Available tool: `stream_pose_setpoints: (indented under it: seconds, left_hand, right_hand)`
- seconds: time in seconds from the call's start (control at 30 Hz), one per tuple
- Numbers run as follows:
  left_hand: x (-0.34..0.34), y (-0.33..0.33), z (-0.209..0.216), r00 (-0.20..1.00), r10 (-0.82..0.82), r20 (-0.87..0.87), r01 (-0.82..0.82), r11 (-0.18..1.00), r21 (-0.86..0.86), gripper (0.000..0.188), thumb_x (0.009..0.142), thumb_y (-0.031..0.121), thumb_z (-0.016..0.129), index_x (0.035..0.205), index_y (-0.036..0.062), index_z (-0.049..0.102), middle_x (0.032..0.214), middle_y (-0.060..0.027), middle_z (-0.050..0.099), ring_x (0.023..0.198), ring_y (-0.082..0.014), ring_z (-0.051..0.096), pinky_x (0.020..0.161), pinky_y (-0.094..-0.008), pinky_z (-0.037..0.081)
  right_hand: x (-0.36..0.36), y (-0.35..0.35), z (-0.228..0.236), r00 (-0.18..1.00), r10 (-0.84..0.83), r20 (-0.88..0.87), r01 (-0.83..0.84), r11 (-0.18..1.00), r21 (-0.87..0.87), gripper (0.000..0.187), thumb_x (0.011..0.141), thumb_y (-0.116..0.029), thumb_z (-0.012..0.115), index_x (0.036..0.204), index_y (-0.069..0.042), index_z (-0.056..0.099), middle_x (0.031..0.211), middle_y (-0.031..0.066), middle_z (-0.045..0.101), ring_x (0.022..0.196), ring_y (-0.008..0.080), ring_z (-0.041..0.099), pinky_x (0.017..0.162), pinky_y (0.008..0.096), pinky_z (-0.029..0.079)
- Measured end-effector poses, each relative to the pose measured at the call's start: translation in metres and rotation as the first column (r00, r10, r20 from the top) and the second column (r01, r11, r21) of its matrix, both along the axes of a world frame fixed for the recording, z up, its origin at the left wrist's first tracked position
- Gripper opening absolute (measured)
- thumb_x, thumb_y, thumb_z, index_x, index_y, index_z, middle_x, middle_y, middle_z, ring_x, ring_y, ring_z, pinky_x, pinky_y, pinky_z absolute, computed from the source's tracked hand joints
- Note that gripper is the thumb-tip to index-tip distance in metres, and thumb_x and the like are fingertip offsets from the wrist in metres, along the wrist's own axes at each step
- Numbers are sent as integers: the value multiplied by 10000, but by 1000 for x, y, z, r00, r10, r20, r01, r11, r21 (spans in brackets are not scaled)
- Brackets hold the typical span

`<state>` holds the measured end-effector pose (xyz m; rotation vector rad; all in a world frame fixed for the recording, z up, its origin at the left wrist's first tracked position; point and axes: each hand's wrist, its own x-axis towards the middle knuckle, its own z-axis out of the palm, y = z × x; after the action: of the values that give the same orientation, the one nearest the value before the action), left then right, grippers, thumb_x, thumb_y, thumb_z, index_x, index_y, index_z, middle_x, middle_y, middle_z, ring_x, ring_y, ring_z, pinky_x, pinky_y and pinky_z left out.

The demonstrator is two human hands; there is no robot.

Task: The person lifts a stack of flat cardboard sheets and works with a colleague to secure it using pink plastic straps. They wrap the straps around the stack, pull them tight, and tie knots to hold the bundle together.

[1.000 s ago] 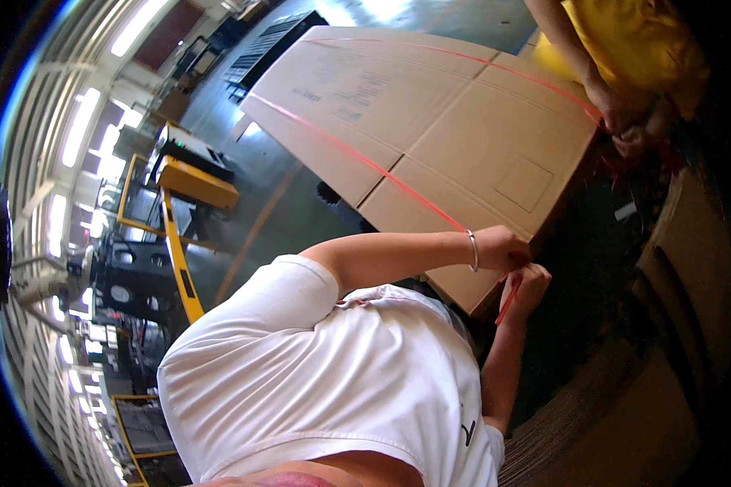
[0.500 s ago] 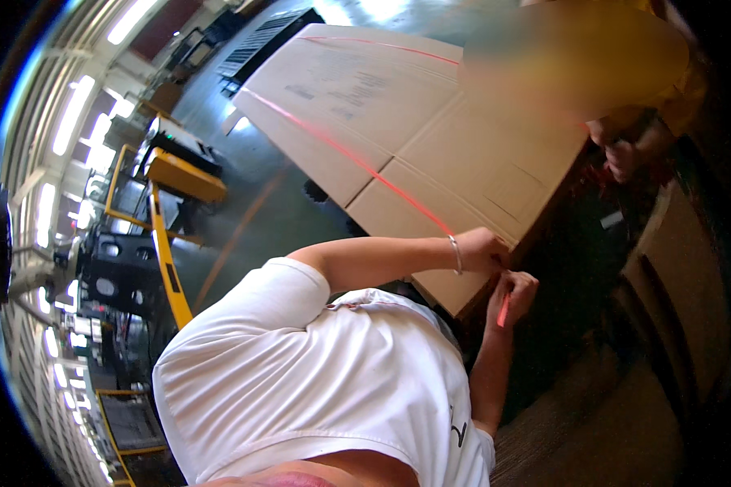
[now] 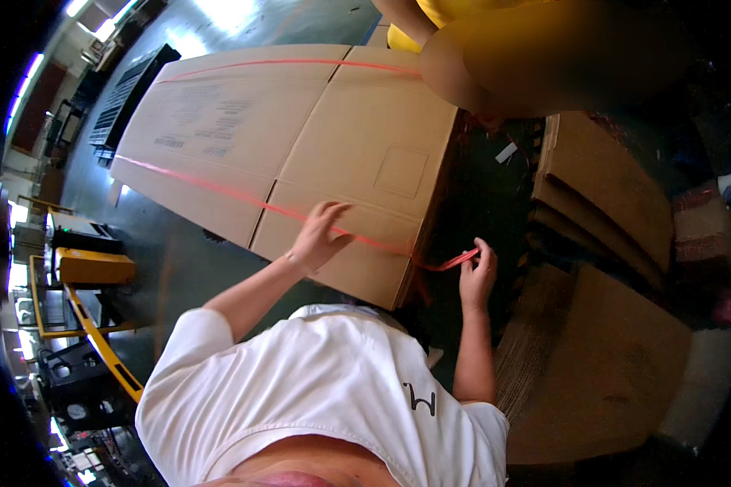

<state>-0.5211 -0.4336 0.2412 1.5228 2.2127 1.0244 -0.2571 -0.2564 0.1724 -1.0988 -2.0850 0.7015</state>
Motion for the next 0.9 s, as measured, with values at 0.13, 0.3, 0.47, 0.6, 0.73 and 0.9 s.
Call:
stream_pose_setpoints:
  seconds: [0.13, 0.3, 0.47, 0.6, 0.73, 0.9]
  left_hand:
    - [-18, -66, -19, 851, 507, -134, -497, 862, 105, 793, 627, 191, 745, 1283, 27, 329, 1224, -187, 385, 1146, -358, 361, 956, -413, 325]
    - [27, -109, -60, 539, 838, 84, -840, 542, -25, 820, 721, 275, 702, 1319, -38, 237, 1299, -210, 321, 1214, -333, 293, 1020, -390, 238]
    - [71, -39, -61, -66, 345, 936, -940, 294, -175, 683, 796, 161, 638, 1327, 16, 235, 1289, -139, 357, 1189, -263, 354, 1007, -358, 275]
    - [74, -15, -55, -250, 297, 922, -956, 73, -283, 589, 814, 107, 607, 1299, 41, 279, 1232, -111, 431, 1126, -230, 434, 949, -356, 357]
    - [83, -22, -58, -370, 236, 898, -913, 85, -399, 580, 810, 136, 616, 1287, 39, 299, 1189, -111, 468, 1083, -222, 473, 913, -359, 392]
    - [95, -15, -70, -248, 206, 947, -965, 29, -259, 584, 803, 184, 615, 1290, 82, 310, 1177, -75, 472, 1065, -201, 481, 870, -350, 425]
  right_hand:
    - [-49, 56, 58, 969, 240, 60, -243, 968, 61, 258, 842, -78, 539, 1092, -22, 507, 1007, 139, 554, 913, 265, 559, 729, 323, 482]
    - [-204, 137, 76, 760, 592, 269, -650, 695, 308, 357, 799, -72, 552, 1144, -40, 467, 1068, 150, 528, 1009, 319, 495, 841, 373, 427]
    - [-387, 238, 34, 728, 564, 388, -684, 627, 371, 443, 794, -168, 574, 1174, 8, 431, 1155, 210, 485, 1059, 368, 461, 906, 397, 383]
    - [-494, 304, 2, 761, 524, 382, -633, 728, 262, 486, 769, -295, 588, 1101, 41, 475, 1080, 265, 511, 1011, 409, 485, 842, 440, 413]
    - [-522, 337, -18, 579, 629, 519, -623, 752, -216, 679, 809, -511, 472, 1161, 69, 490, 1170, 255, 505, 1155, 344, 438, 949, 362, 339]
    - [-535, 399, -40, 485, 768, 418, -439, 627, -643, 802, 789, -625, 464, 1280, 6, 403, 1327, 122, 398, 1239, 235, 337, 1020, 332, 233]
